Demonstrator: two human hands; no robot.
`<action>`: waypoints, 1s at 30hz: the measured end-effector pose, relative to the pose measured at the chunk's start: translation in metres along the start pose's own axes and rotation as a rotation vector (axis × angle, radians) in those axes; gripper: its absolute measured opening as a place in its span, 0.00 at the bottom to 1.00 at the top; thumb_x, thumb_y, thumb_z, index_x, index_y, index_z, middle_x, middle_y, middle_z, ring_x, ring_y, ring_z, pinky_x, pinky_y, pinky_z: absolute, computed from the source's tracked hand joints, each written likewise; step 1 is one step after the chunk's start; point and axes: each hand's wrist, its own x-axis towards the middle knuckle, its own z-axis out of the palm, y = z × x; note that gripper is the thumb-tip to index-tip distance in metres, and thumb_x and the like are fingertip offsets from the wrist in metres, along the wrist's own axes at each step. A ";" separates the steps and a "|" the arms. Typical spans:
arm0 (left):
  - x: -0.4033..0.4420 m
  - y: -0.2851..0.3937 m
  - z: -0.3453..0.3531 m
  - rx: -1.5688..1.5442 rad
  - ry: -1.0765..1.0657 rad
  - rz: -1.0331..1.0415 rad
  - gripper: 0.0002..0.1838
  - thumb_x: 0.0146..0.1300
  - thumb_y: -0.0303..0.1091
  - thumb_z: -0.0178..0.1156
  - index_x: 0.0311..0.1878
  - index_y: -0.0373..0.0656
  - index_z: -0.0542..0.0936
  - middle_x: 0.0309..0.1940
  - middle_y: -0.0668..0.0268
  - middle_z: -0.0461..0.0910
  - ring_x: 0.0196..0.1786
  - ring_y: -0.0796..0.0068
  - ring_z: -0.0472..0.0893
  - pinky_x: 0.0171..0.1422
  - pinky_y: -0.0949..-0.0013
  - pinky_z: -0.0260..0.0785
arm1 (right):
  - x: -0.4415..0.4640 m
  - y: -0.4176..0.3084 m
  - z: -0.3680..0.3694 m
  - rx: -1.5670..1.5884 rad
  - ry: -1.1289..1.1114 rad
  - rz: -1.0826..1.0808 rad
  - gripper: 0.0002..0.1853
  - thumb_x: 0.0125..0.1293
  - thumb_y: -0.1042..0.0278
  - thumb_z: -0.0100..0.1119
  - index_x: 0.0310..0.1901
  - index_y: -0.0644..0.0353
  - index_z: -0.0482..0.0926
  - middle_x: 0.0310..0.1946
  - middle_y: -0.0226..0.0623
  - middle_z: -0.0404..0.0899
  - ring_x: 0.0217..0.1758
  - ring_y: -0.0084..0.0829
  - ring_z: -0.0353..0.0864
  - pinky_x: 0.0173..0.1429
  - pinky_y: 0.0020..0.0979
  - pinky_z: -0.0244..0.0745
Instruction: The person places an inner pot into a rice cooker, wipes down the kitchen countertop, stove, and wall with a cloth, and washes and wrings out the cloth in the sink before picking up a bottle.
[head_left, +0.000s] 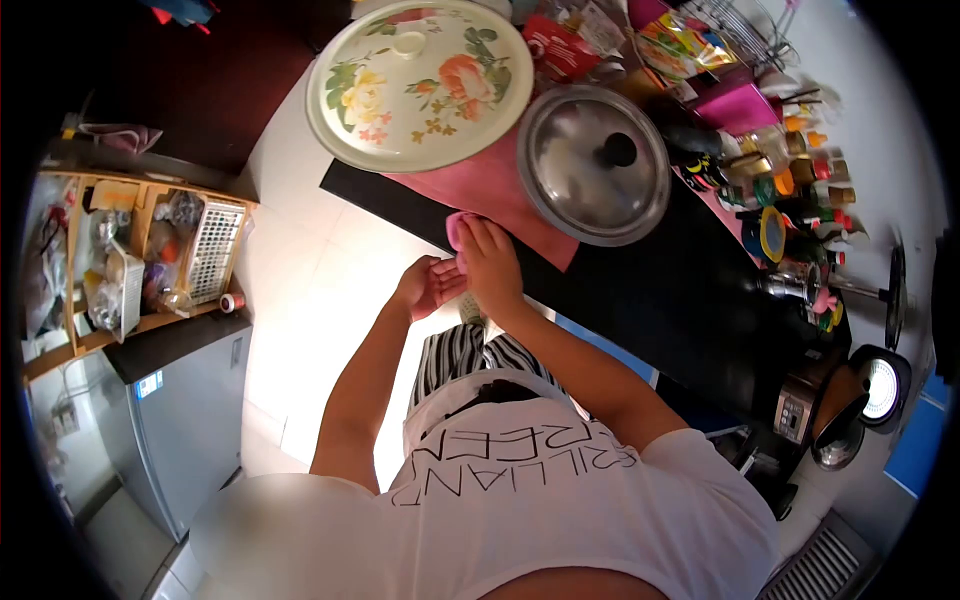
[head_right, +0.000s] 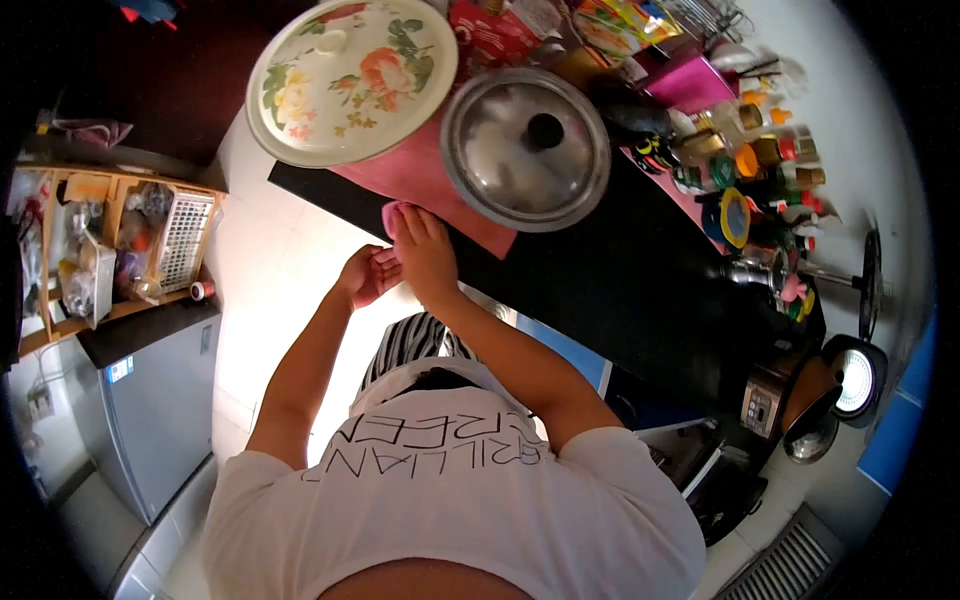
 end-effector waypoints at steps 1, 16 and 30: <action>-0.002 0.004 -0.007 -0.030 -0.037 0.027 0.20 0.64 0.37 0.33 0.42 0.32 0.72 0.44 0.56 0.76 0.50 0.62 0.75 0.60 0.63 0.66 | 0.010 -0.006 0.008 0.040 0.031 -0.048 0.22 0.50 0.76 0.50 0.50 0.66 0.71 0.52 0.44 0.69 0.56 0.43 0.66 0.60 0.37 0.62; -0.031 0.050 -0.051 -0.156 0.038 0.339 0.23 0.63 0.36 0.32 0.48 0.28 0.70 0.47 0.52 0.75 0.51 0.61 0.74 0.61 0.63 0.66 | 0.104 -0.057 0.069 0.079 0.099 -0.190 0.20 0.47 0.81 0.50 0.46 0.69 0.71 0.49 0.45 0.70 0.55 0.43 0.66 0.59 0.36 0.63; -0.036 -0.014 -0.024 -0.110 0.050 0.178 0.25 0.62 0.37 0.34 0.54 0.28 0.68 0.51 0.50 0.72 0.54 0.58 0.73 0.62 0.63 0.65 | 0.111 -0.024 0.088 0.683 -0.100 -0.604 0.07 0.47 0.77 0.54 0.29 0.58 0.78 0.32 0.34 0.78 0.48 0.38 0.74 0.54 0.37 0.68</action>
